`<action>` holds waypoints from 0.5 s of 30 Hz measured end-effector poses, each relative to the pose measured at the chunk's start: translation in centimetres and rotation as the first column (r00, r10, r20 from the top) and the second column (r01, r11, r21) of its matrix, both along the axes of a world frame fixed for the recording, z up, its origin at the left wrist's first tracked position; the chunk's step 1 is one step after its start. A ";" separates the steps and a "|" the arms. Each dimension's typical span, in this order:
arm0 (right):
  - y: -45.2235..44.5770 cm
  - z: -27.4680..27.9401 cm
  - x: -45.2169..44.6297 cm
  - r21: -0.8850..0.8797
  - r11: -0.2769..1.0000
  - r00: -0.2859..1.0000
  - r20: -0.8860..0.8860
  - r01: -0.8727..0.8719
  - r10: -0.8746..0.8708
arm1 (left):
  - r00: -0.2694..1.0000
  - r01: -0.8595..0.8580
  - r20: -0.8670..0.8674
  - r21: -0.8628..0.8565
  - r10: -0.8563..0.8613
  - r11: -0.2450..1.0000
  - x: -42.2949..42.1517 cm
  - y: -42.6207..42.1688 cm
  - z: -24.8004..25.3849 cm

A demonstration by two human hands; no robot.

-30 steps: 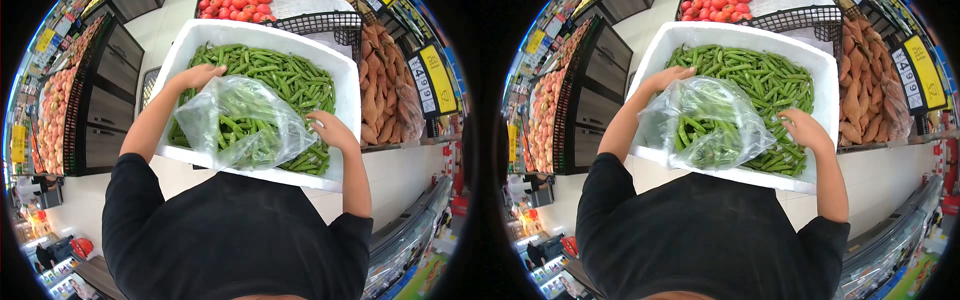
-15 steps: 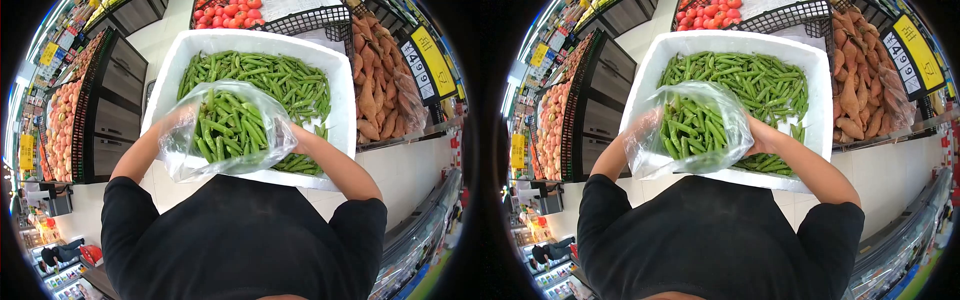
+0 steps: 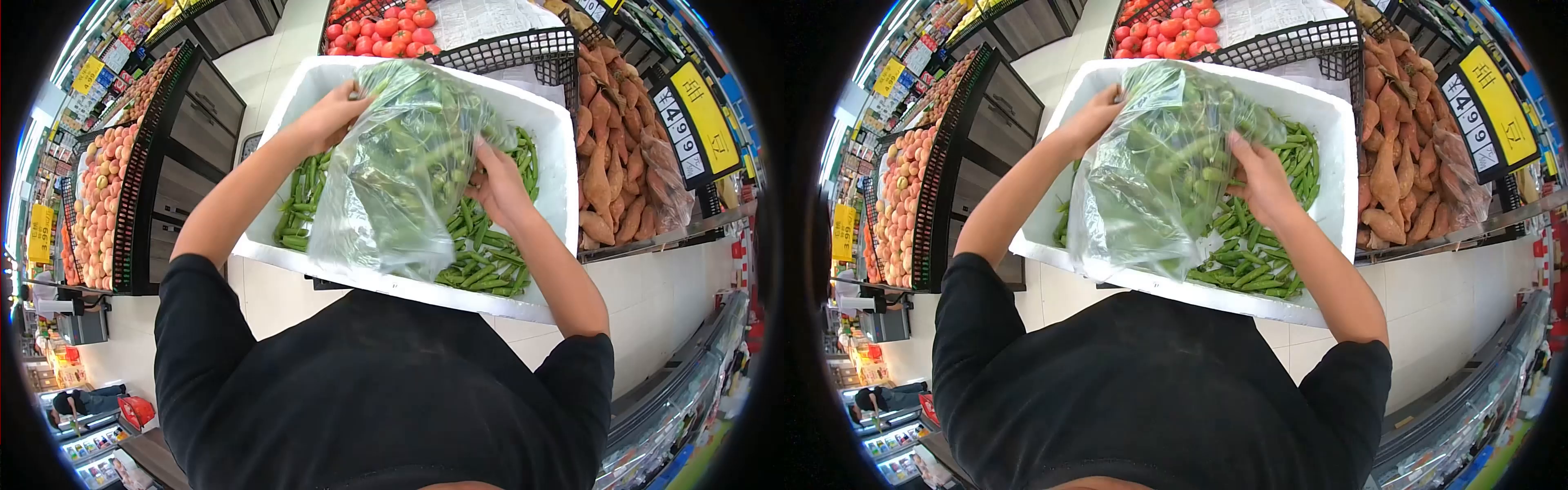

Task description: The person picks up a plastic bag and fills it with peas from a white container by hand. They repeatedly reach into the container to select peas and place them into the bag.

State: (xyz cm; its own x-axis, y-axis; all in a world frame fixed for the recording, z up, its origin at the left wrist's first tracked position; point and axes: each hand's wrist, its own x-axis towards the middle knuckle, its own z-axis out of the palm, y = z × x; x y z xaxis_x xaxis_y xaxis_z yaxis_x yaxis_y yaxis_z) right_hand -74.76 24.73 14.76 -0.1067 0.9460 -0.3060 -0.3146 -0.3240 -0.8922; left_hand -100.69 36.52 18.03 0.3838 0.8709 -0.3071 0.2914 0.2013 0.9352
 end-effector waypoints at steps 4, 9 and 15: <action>2.6 -0.8 1.9 0.226 0.967 0.988 0.066 0.122 -0.140 | 0.888 -0.025 0.460 0.044 0.002 0.999 2.8 0.5 0.8; 3.3 -0.2 1.0 0.304 0.828 0.880 -0.234 0.471 -0.414 | 0.619 -0.131 0.762 -0.141 0.192 0.981 5.6 -1.0 0.8; 2.6 -0.9 1.7 0.339 0.796 0.865 -0.194 0.501 -0.462 | 0.691 -0.386 0.693 0.114 0.205 0.915 6.0 -3.2 -1.5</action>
State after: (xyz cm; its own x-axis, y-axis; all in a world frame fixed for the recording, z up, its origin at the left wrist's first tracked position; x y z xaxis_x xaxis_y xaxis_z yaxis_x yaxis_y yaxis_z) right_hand -73.05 27.28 13.89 0.3825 0.9220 0.0596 -0.4328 0.2358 -0.8701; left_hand -94.65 33.36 16.56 0.1165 0.9823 0.1466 -0.4477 -0.0798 0.8906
